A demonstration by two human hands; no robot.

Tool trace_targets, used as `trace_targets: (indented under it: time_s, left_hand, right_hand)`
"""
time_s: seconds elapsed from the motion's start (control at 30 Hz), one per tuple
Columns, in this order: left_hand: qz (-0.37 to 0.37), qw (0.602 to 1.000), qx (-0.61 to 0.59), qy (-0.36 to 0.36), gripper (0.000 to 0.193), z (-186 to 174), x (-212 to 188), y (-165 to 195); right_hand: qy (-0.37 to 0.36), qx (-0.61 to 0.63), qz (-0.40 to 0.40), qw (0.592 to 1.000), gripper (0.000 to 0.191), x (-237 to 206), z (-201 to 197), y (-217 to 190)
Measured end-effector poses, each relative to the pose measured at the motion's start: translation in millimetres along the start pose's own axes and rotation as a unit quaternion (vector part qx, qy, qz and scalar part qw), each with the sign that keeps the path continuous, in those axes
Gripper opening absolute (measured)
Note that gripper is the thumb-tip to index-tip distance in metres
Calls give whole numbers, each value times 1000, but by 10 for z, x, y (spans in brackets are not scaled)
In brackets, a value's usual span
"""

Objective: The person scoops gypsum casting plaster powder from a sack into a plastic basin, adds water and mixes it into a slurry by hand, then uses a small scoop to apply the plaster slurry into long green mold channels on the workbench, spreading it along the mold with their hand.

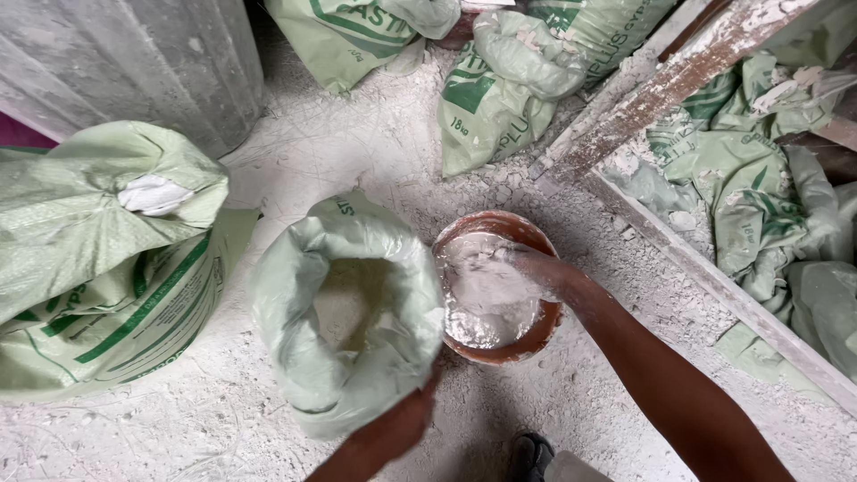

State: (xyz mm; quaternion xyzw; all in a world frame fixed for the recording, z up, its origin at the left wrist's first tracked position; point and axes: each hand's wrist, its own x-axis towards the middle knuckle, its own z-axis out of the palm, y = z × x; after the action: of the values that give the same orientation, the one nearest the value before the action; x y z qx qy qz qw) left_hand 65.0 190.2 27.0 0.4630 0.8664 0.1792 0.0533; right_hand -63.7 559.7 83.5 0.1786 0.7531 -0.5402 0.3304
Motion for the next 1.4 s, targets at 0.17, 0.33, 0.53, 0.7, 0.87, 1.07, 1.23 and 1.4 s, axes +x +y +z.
trace_targets:
  time_s: [0.17,0.33,0.53,0.7,0.87,1.07,1.23,1.4]
  left_hand:
    - [-20,989,145,-18,39,209,169,-588]
    - [-24,967,252,-35,40,349,192,-1119]
    - [-92,920,376,-64,42,286,218,-1599]
    - [-165,889,426,-16,45,65,297,-1815]
    - [-371,835,-297,276,71,-398,632,-1661]
    - [-393,862,-304,103,49,-436,987,-449]
    - [-393,827,-402,15,39,-470,1526,-300]
    - [-435,792,-427,24,36,-777,1756,-141]
  right_hand:
    - [84,-237,73,965,44,-110,48,-43]
    - [154,-287,-137,935,52,-167,364,8]
    - [23,-426,120,897,33,-251,366,15]
    - [166,-273,-25,947,31,-517,-207,31]
    - [275,-229,-131,925,22,-595,-452,208]
    - [250,-267,-25,930,39,-439,-474,530]
    - [181,-136,158,961,55,-268,-514,578]
    - [240,-87,-6,967,40,-452,-450,383]
